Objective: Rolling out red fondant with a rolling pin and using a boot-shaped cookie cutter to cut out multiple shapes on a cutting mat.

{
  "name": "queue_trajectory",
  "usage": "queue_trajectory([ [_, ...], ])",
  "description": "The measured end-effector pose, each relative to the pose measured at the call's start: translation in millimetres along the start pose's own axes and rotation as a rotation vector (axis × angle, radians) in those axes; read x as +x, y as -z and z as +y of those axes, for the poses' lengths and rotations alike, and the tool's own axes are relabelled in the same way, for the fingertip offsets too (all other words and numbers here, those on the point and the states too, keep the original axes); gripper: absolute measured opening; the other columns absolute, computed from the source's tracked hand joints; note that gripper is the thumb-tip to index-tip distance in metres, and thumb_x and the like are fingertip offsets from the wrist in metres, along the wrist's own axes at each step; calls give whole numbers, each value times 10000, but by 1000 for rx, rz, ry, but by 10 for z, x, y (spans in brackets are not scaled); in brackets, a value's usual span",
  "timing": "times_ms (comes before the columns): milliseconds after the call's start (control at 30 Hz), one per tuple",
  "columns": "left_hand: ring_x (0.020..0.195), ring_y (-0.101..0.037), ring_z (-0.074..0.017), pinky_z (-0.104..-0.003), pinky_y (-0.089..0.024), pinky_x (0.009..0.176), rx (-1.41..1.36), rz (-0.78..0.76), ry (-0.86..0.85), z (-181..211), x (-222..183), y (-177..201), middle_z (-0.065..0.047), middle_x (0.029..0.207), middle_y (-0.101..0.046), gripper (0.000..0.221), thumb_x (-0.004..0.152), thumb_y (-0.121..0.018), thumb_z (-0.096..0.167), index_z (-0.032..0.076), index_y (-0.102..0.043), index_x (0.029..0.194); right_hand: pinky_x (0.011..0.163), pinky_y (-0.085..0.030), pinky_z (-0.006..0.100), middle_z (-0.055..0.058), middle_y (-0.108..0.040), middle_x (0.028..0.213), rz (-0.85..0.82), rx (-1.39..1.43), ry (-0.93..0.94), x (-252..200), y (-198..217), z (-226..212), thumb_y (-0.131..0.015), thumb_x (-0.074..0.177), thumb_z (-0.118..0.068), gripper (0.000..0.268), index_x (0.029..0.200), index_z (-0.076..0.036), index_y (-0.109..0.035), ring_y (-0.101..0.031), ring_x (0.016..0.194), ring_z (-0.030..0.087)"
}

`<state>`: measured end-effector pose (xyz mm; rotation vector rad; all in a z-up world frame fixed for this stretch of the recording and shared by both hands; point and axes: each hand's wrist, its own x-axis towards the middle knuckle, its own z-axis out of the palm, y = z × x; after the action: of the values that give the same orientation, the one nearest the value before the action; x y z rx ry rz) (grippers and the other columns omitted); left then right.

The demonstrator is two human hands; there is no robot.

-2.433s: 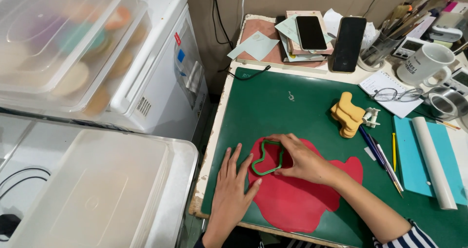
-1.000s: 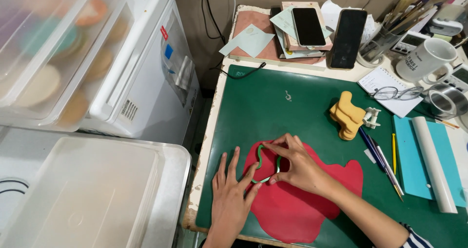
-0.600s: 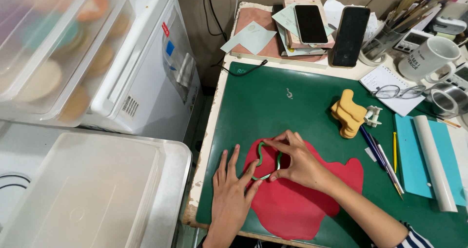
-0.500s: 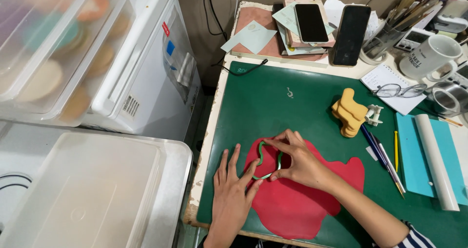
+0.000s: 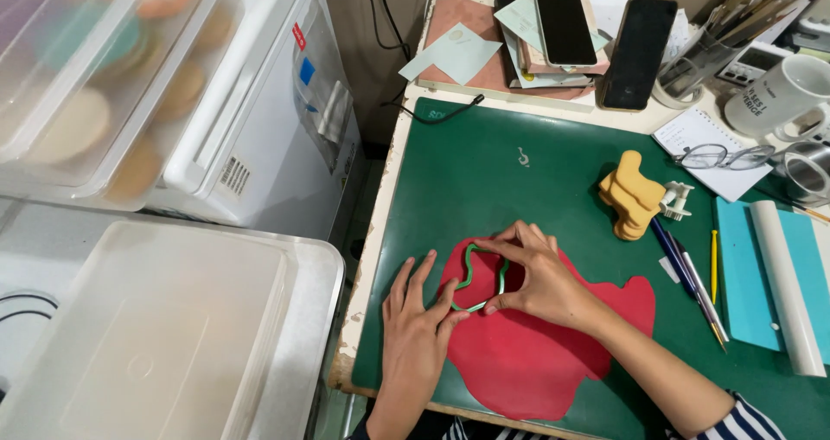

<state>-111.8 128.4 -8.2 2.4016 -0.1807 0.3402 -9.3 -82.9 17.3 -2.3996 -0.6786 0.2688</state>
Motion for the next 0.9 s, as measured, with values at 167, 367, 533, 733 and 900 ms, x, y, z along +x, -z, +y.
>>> queue_trajectory([
  [167, 1494, -312, -360, -542, -416, 1038, 13, 18, -54, 1, 5, -9, -76, 1589, -421, 322, 930, -719, 225, 114, -717, 1231, 906, -321, 380, -27, -528, 1119, 25, 2, 68, -7, -24, 63, -1002, 592, -451, 938, 1438, -279, -635, -481, 1052, 186],
  [367, 1480, -344, -366, -536, -429, 1047, 59, 46, -89, -34, -1, -67, -87, 1585, -424, 362, 881, -770, 166, 113, -700, 1232, 904, -307, 360, -38, -530, 1123, 11, 1, 52, -8, -11, 37, -1003, 603, -433, 924, 1439, -288, -636, -477, 1060, 176],
  [533, 1477, -355, -366, -539, -430, 1043, 72, 19, -86, -4, 2, -52, -96, 1587, -418, 368, 897, -760, 190, 89, -680, 1242, 917, -293, 363, -47, -531, 1082, 39, 8, 89, -13, -20, 49, -994, 596, -468, 930, 1437, -295, -639, -487, 1060, 175],
  [733, 1484, -347, -352, -522, -426, 1049, 100, 16, -80, 12, 7, -57, -74, 1605, -396, 375, 893, -755, 190, 114, -676, 1251, 899, -312, 354, -39, -518, 1090, 38, -1, 74, -18, -17, 36, -994, 595, -483, 929, 1432, -295, -638, -477, 1011, 181],
  [900, 1476, -360, -342, -495, -436, 1026, 149, 48, -57, -25, -1, -136, -47, 1595, -420, 400, 860, -763, 144, 166, -689, 1252, 888, -293, 341, -58, -535, 1076, 31, 10, 44, 5, 7, 19, -1010, 565, -474, 921, 1404, -308, -666, -493, 1053, 168],
])
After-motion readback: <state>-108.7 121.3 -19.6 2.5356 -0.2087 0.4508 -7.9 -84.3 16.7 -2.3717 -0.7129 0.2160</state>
